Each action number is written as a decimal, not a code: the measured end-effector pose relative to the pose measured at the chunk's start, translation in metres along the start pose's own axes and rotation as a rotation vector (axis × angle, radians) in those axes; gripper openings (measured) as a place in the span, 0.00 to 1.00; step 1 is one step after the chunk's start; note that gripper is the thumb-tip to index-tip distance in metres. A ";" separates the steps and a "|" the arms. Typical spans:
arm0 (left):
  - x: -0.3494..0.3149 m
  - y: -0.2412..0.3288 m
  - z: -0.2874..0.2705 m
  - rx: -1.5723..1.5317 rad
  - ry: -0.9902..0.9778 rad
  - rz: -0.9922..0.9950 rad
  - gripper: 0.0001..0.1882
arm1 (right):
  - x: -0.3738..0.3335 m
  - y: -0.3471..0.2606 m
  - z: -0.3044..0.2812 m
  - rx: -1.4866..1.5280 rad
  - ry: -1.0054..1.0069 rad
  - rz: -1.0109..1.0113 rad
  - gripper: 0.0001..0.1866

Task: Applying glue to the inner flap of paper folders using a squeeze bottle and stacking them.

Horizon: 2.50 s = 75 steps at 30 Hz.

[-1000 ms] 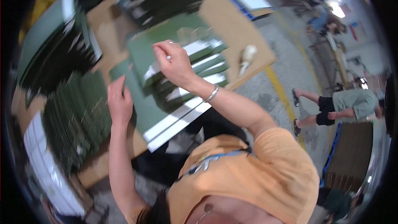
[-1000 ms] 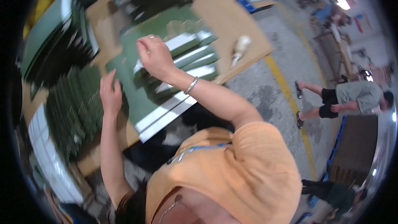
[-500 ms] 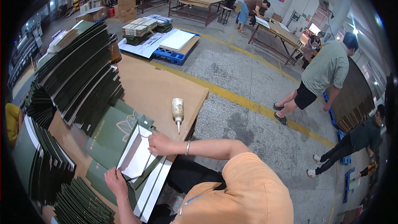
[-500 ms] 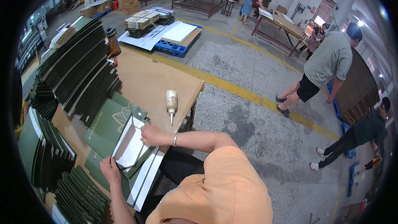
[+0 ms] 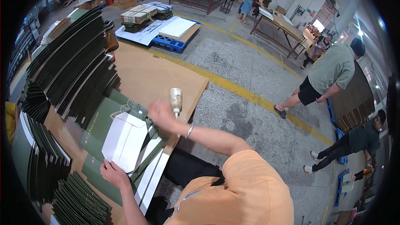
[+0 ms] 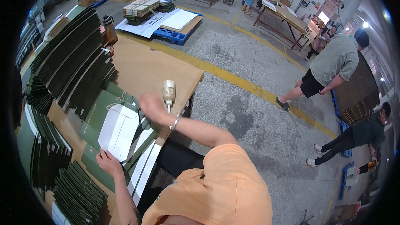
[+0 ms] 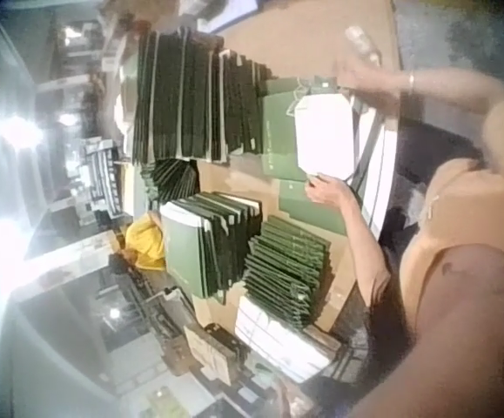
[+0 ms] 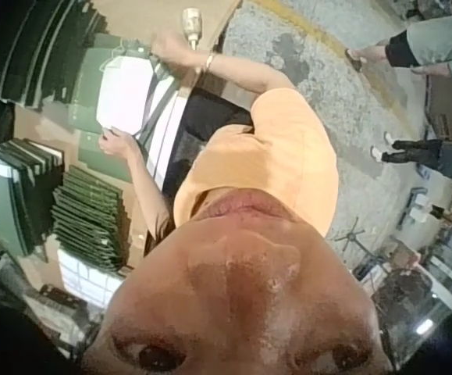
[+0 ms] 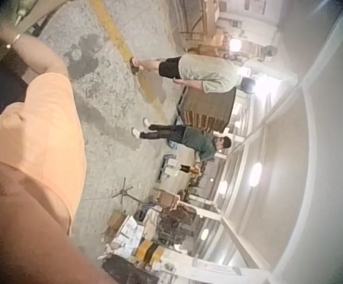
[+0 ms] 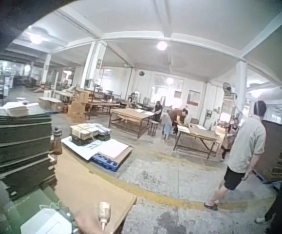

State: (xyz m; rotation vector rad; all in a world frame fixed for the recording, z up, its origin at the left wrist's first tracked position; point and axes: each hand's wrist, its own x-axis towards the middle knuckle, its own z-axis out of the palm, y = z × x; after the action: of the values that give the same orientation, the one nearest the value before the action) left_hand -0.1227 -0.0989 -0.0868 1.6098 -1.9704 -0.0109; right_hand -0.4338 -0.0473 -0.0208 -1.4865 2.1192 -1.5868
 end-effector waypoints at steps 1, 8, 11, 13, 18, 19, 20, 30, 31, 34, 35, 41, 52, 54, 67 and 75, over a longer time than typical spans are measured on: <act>0.002 -0.004 -0.003 -0.054 -0.046 0.018 0.18 | 0.021 0.011 -0.004 -0.124 0.058 0.066 0.10; -0.006 0.028 -0.014 -0.208 -0.249 0.024 0.35 | 0.075 0.093 -0.056 -0.701 -0.069 0.421 0.39; -0.013 0.033 -0.014 -0.230 -0.261 -0.035 0.38 | 0.086 0.124 -0.054 -0.944 -0.077 0.463 0.40; -0.015 0.032 -0.025 -0.436 -0.135 -0.114 0.37 | 0.074 0.122 -0.050 -0.605 0.007 0.621 0.38; -0.020 0.035 -0.016 -0.426 -0.143 -0.090 0.35 | 0.078 0.189 -0.108 -0.552 -0.259 0.725 0.28; -0.015 0.055 -0.008 -0.521 -0.165 -0.065 0.36 | 0.094 0.221 -0.154 -0.561 -0.201 0.773 0.25; -0.022 0.033 -0.013 -0.436 -0.148 -0.128 0.36 | 0.084 0.202 -0.112 -0.224 -0.282 0.821 0.26; -0.020 0.020 -0.016 -0.281 -0.306 -0.159 0.38 | 0.078 -0.055 -0.033 0.744 -0.367 0.413 0.26; -0.020 0.021 -0.016 -0.281 -0.304 -0.171 0.38 | 0.073 -0.062 -0.017 0.653 -0.504 0.311 0.26; -0.022 0.015 -0.014 -0.327 -0.314 -0.174 0.39 | 0.041 -0.117 0.041 0.627 -0.558 0.158 0.26; -0.021 0.015 -0.013 -0.328 -0.311 -0.183 0.39 | 0.036 -0.122 0.054 0.573 -0.567 0.095 0.27; -0.021 0.017 -0.018 -0.291 -0.359 -0.196 0.40 | 0.008 -0.133 0.095 0.377 -0.591 -0.016 0.33; -0.022 0.018 -0.014 -0.305 -0.338 -0.200 0.40 | 0.000 -0.134 0.105 0.218 -0.592 -0.132 0.35; -0.023 0.018 -0.013 -0.297 -0.344 -0.201 0.40 | -0.001 -0.134 0.103 0.206 -0.604 -0.136 0.35; -0.023 0.018 -0.012 -0.293 -0.340 -0.195 0.40 | 0.005 -0.129 0.093 0.224 -0.543 -0.123 0.33; -0.028 0.011 -0.006 -0.267 -0.294 -0.166 0.39 | 0.068 -0.105 0.013 0.325 -0.279 -0.014 0.27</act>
State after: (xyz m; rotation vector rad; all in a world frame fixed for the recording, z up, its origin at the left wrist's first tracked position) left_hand -0.1272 -0.0689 -0.0900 1.6587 -1.9397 -0.5805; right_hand -0.3960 -0.1039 0.0851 -1.5083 1.6195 -1.5326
